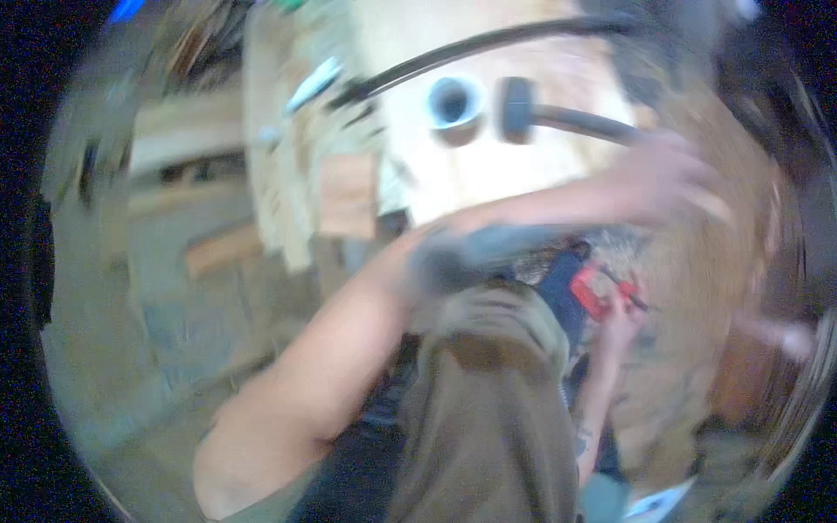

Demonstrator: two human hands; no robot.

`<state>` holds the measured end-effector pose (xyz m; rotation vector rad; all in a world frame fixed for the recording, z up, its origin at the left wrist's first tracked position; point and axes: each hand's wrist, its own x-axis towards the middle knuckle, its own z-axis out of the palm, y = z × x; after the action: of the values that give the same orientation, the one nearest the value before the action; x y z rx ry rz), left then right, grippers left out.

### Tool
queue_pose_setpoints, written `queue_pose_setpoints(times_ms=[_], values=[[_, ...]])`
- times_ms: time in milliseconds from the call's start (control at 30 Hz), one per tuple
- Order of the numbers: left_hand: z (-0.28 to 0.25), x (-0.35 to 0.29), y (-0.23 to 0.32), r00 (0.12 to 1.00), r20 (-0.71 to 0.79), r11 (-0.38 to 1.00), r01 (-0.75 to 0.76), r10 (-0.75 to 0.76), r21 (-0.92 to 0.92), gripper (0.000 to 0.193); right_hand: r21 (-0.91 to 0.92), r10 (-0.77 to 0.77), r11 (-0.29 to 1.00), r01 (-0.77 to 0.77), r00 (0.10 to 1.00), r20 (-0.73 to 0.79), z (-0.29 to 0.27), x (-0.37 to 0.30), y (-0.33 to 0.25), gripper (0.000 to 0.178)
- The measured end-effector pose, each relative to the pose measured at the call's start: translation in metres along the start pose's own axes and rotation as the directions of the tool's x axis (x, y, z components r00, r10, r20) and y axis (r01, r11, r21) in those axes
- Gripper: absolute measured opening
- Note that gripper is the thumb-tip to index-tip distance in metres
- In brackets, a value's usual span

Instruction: The person is assembling and clamping pieces of wood to create a larger board or structure.

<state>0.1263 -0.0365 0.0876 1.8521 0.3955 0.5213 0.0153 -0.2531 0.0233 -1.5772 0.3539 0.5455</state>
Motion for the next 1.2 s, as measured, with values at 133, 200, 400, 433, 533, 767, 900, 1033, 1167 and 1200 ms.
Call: queue_pose_setpoints(times_ms=[133, 200, 400, 433, 533, 767, 900, 1033, 1167, 1200], values=[[-0.084, -0.079, -0.083, 0.984, 0.126, 0.915, -0.162, 0.124, 0.369, 0.039, 0.087, 0.038, 0.995, -0.042, 0.998, 0.046, 0.008, -0.018, 0.013, 0.038], [-0.104, -0.093, -0.086, 0.999, 0.043, 0.923, -0.034, 0.019, 0.383, 0.031, 0.066, 0.052, 0.996, -0.057, 0.996, 0.078, 0.008, -0.001, 0.038, 0.027], [-0.096, -0.091, -0.134, 0.993, 0.11, 0.922, 0.0, -0.046, 0.387, 0.041, 0.133, 0.11, 0.983, -0.123, 0.989, 0.101, 0.055, 0.064, 0.045, 0.026], [-0.09, -0.088, -0.135, 0.996, 0.085, 0.912, -0.021, -0.016, 0.41, 0.043, 0.15, 0.121, 0.98, -0.134, 0.988, 0.092, 0.063, 0.076, 0.047, 0.026], [-0.083, -0.085, -0.119, 0.997, 0.073, 0.882, -0.031, -0.003, 0.47, 0.043, 0.212, 0.134, 0.962, -0.172, 0.974, 0.182, 0.083, 0.092, 0.038, 0.031], [-0.067, -0.086, -0.107, 0.995, 0.0, 0.89, 0.091, -0.102, 0.446, 0.034, 0.228, 0.216, 0.924, -0.308, 0.909, 0.356, 0.107, 0.092, 0.021, 0.038], [-0.077, -0.082, -0.116, 0.959, 0.023, 0.92, 0.263, -0.282, 0.29, 0.034, -0.007, 0.216, 0.976, -0.219, 0.956, 0.197, 0.114, 0.078, -0.006, 0.043], [-0.075, -0.086, -0.126, 0.979, 0.103, 0.796, -0.203, 0.175, 0.57, 0.03, 0.014, 0.212, 0.976, -0.215, 0.969, 0.126, 0.123, 0.077, 0.002, 0.054], [-0.076, -0.088, -0.127, 0.988, 0.069, 0.79, -0.15, 0.136, 0.594, 0.026, 0.104, 0.234, 0.965, -0.242, 0.969, 0.078, 0.132, 0.077, 0.019, 0.051], [-0.075, -0.087, -0.125, 0.987, 0.089, 0.79, -0.163, 0.136, 0.591, 0.026, 0.155, 0.236, 0.957, -0.244, 0.969, 0.071, 0.132, 0.076, 0.019, 0.051]])
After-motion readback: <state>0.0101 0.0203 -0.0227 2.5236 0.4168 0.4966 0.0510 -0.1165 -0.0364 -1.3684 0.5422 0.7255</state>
